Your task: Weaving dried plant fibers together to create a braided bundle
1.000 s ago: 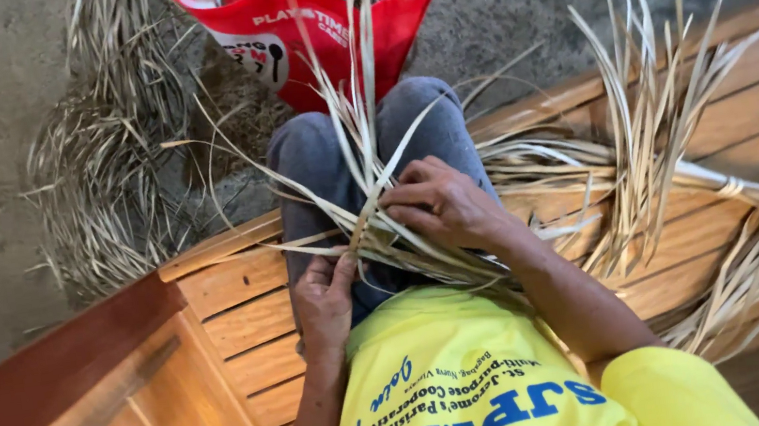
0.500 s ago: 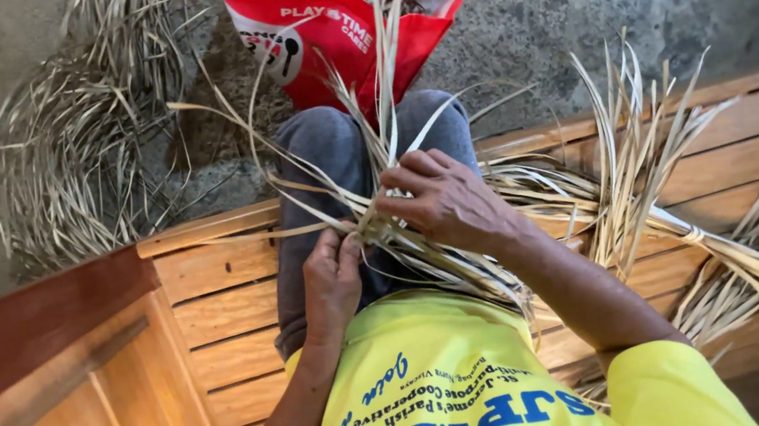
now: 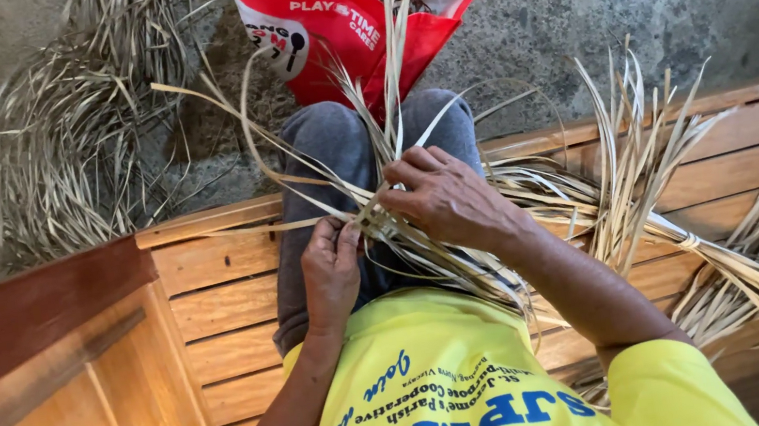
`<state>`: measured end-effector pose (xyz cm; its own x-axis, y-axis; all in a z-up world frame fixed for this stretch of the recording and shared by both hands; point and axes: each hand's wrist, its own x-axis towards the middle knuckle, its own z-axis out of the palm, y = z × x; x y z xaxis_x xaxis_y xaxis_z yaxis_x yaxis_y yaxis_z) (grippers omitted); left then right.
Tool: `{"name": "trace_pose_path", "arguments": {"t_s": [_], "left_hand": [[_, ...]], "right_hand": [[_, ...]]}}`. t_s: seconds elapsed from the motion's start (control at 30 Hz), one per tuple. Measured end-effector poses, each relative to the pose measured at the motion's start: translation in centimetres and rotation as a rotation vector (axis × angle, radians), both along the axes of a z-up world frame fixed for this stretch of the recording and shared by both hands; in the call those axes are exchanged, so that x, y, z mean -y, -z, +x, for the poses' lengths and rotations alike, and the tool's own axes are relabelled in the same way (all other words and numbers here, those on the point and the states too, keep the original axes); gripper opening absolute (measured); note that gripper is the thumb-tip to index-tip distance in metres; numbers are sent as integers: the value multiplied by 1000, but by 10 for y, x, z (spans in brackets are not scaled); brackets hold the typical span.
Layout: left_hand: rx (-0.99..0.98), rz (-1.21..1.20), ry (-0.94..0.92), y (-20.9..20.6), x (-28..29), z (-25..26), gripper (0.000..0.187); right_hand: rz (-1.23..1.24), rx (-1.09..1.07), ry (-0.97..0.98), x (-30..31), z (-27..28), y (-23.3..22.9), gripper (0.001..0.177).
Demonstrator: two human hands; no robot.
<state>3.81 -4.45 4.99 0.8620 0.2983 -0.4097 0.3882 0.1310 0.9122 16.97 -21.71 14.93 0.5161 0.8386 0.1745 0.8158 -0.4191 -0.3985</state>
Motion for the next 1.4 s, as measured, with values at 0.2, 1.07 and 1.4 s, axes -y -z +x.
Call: {"name": "trace_pose_path", "arguments": {"t_s": [0.2,1.07,1.4], "left_hand": [[8,37,9,-1,2,2,15],[-66,-60,75,4,-1,3,10],[-127,-93,152,10,5,3,18]], "right_hand": [[29,-25,7,-3,-2,11,5],[125,-117,199,23,2,35,12],[249,-266,519,63,-18,48,11]]}}
